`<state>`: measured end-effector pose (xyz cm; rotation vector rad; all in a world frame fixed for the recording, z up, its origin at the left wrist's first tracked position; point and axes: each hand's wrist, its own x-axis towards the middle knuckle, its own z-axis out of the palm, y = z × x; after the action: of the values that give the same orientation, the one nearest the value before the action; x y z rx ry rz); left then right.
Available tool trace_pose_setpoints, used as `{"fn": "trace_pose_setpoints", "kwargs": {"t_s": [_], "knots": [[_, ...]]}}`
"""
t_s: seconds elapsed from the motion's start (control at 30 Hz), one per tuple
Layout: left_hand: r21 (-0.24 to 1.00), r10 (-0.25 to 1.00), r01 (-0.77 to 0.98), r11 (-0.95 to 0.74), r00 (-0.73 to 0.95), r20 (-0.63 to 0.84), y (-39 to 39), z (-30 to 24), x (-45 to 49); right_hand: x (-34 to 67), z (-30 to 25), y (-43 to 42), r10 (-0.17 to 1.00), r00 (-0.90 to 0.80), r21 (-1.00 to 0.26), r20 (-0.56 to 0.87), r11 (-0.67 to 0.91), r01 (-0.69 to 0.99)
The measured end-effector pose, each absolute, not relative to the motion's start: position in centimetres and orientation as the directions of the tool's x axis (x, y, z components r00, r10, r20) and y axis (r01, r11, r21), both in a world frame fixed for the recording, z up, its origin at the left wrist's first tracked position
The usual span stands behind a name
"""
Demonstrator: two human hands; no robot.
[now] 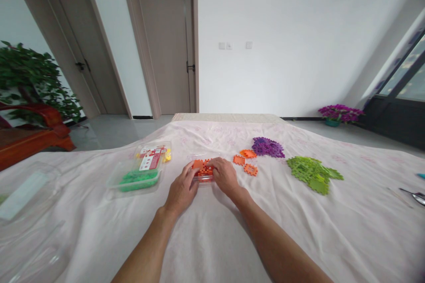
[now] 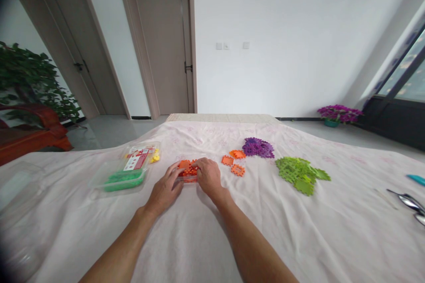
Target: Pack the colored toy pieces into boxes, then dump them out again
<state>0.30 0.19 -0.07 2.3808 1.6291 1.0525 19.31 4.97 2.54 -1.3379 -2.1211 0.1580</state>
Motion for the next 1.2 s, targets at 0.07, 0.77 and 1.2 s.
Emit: {"fn": "trace_pose_setpoints", "kwargs": {"t_s": [0.07, 0.77, 1.2], "knots": [[0.416, 0.841, 0.796, -0.44, 0.203, 0.502, 0.2, -0.09, 0.3, 19.28, 2.53, 4.96, 0.853, -0.287, -0.421, 0.436, 0.475, 0.773], [0.428, 0.85, 0.793, -0.433, 0.202, 0.486, 0.17, -0.04, 0.29, 19.07, 2.37, 4.49, 0.841, -0.274, -0.364, 0.466, 0.465, 0.807], [0.366, 0.824, 0.802, -0.471, 0.253, 0.507, 0.16, 0.12, 0.22, 19.02, 2.79, 4.25, 0.848, -0.303, -0.268, 0.435, 0.443, 0.855]]}}
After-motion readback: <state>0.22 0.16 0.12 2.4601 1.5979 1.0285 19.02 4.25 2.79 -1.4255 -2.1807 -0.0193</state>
